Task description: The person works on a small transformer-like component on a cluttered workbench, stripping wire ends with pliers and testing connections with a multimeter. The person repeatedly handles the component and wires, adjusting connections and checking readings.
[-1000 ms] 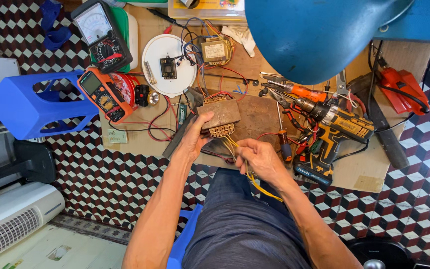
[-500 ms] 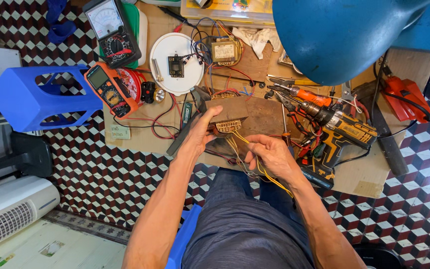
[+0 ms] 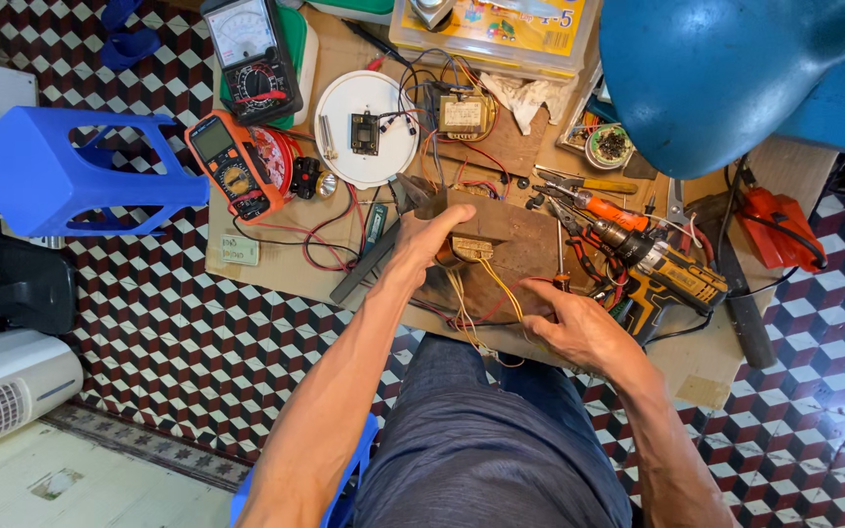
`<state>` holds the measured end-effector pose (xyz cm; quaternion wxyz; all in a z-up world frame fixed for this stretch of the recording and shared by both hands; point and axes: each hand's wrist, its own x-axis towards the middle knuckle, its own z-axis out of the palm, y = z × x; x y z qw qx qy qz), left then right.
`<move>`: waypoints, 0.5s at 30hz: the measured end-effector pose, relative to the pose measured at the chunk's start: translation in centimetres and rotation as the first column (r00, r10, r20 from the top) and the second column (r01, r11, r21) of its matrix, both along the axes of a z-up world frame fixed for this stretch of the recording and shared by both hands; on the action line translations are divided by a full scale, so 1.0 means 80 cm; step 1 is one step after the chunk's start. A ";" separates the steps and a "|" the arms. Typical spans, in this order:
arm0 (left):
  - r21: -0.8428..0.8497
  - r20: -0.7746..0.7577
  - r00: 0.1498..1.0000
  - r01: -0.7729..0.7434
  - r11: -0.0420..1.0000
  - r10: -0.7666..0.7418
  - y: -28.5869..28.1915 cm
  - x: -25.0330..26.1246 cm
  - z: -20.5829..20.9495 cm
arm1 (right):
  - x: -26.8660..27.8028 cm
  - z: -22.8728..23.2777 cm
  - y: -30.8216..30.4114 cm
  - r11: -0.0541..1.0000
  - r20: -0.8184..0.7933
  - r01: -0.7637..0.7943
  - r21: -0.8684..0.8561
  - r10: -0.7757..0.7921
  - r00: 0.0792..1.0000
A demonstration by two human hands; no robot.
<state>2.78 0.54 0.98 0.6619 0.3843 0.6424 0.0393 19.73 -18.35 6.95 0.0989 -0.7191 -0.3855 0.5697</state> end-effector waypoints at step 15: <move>0.410 -0.493 0.841 0.451 0.793 -0.223 -0.104 0.047 0.022 | -0.024 -0.115 0.019 0.788 -0.246 0.610 0.080 -0.577 0.779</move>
